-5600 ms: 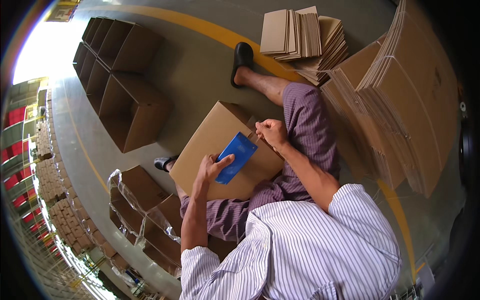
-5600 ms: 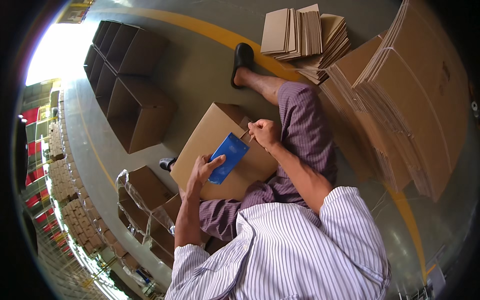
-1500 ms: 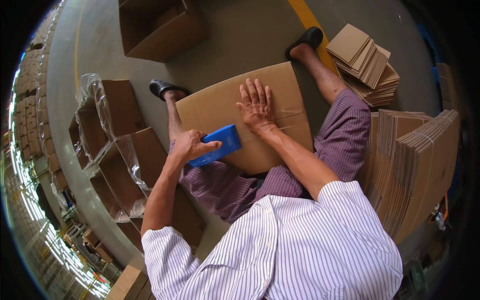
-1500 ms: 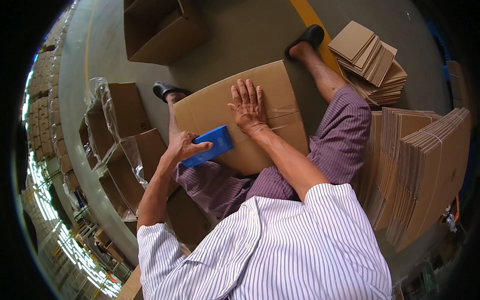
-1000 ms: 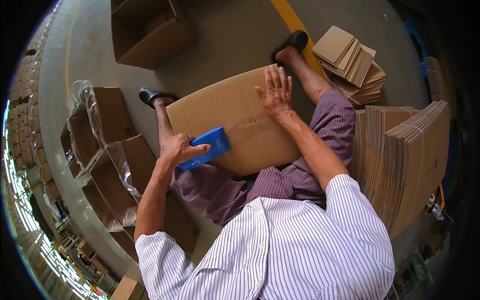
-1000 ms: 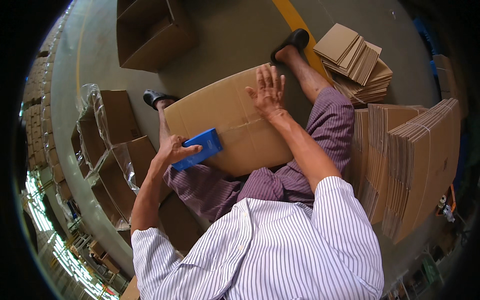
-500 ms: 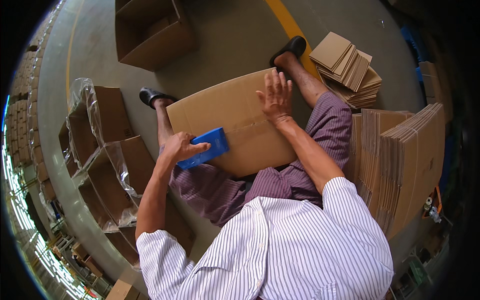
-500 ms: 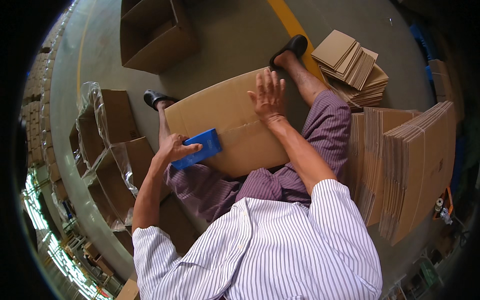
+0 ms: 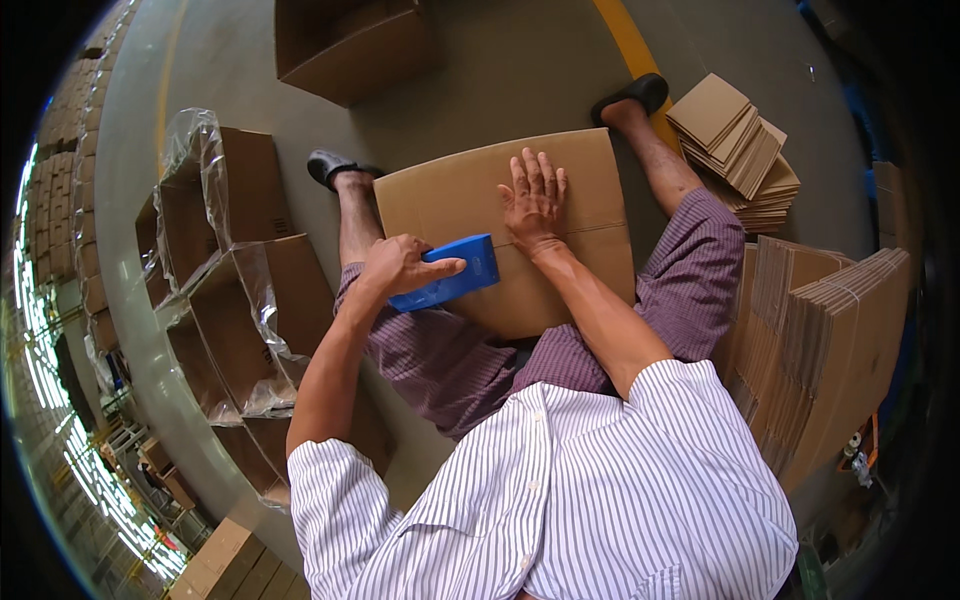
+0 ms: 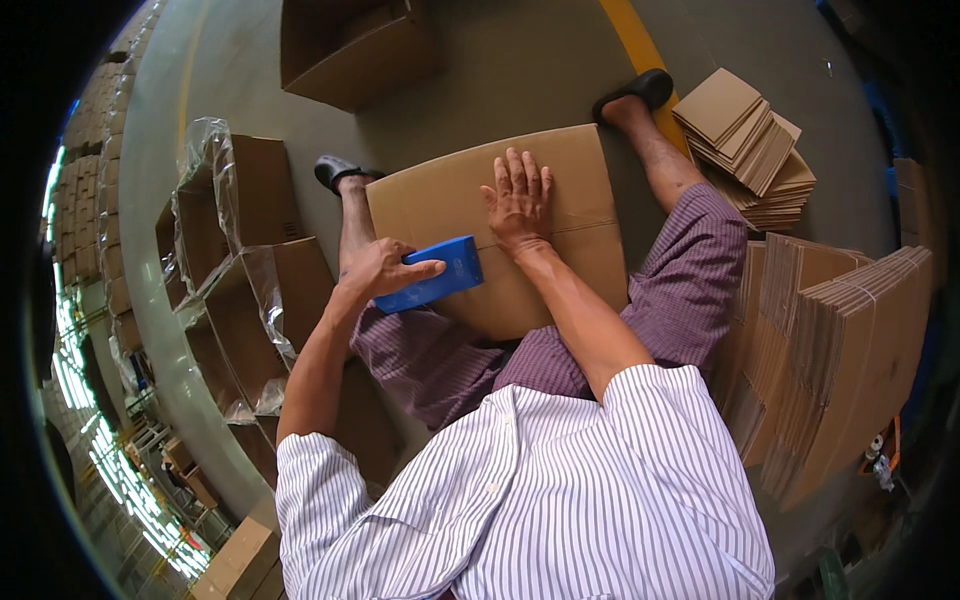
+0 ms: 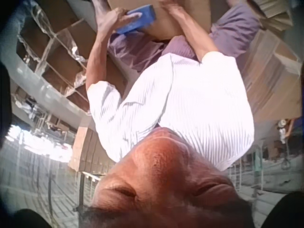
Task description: The person assembles flat cardboard sheets into boxes, folds the flaps, and seals them with packing tape using a handheld dispenser. They repeat this process for multiple boxes, stacking the finished units nearby.
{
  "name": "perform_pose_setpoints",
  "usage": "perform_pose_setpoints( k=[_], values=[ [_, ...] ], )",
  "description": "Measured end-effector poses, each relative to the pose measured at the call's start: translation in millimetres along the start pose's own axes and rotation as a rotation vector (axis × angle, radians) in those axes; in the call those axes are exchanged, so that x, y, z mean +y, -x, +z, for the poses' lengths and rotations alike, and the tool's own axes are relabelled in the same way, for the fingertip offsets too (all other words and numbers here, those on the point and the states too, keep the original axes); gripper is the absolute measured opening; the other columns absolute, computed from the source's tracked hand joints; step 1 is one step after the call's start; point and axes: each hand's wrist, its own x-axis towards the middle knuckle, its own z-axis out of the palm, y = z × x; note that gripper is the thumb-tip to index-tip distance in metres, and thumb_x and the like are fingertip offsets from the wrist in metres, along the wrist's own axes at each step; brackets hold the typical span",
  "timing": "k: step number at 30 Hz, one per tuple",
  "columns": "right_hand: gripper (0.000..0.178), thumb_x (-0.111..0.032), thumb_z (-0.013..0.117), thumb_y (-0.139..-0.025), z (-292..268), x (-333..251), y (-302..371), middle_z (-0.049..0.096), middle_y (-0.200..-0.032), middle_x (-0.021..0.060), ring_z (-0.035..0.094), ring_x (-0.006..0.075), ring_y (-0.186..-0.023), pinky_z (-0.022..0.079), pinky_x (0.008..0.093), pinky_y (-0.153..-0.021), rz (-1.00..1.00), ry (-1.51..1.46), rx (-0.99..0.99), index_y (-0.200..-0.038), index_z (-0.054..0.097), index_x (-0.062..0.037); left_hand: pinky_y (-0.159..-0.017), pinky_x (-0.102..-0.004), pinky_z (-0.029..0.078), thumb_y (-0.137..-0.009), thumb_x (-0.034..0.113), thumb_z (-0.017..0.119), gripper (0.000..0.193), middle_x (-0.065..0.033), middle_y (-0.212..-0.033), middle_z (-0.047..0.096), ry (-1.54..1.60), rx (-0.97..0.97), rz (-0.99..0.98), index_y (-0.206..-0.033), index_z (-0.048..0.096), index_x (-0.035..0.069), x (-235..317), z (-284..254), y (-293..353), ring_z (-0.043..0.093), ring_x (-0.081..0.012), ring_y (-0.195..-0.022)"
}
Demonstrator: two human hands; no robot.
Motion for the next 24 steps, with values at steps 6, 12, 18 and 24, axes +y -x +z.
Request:
perform_pose_setpoints(
  k=[6, 12, 18, 24],
  values=[
    [0.045, -0.038, 0.044, -0.101, 1.6, -1.9, 0.9, 0.043, -0.148, 0.0050, 0.035, 0.0275, -0.138, 0.022, 0.0524, -0.114, -0.001, -0.042, 0.034, -0.136, 0.052, -0.0123, -0.066, -0.0385, 0.052, -0.076, 0.072, 0.065, 0.073, -0.0154, -0.074, 0.069, -0.031, -0.111, -0.059, -0.093, 0.075, 0.002, -15.7, -16.5, 16.8, 0.067, -0.0255, -0.069],
    [0.044, -0.038, 0.047, -0.099, -4.8, -2.7, 1.6, 0.044, -0.147, 0.0061, 0.037, 0.0273, -0.137, 0.024, 0.0517, -0.114, -0.004, 0.023, 0.000, -0.134, 0.054, -0.0121, -0.077, -0.0390, 0.053, -0.073, 0.064, 0.069, 0.071, -0.0182, -0.079, 0.071, -0.153, -0.082, 0.055, -0.101, 0.074, -0.001, -147.2, -30.8, 52.7, 0.069, -0.0272, -0.074],
    [0.043, -0.037, 0.046, -0.100, -2.2, -2.1, -0.3, 0.045, -0.147, 0.0052, 0.038, 0.0278, -0.137, 0.024, 0.0513, -0.114, -0.029, 0.040, -0.012, -0.135, 0.054, -0.0136, -0.092, -0.0421, 0.045, -0.068, 0.070, 0.069, 0.075, -0.0192, -0.083, 0.071, -0.024, -0.051, -0.074, -0.098, 0.075, 0.001, -208.4, -24.8, 70.6, 0.060, -0.0336, -0.091],
    [0.042, -0.036, 0.045, -0.101, -2.4, -0.7, 0.7, 0.046, -0.147, 0.0053, 0.039, 0.0282, -0.136, 0.024, 0.0505, -0.114, -0.041, 0.042, -0.014, -0.134, 0.055, -0.0133, -0.089, -0.0419, 0.046, -0.069, 0.069, 0.069, 0.075, -0.0187, -0.078, 0.070, 0.012, -0.102, 0.025, -0.097, 0.074, -0.001, -214.8, -40.0, 64.5, 0.057, -0.0325, -0.089]
  ],
)
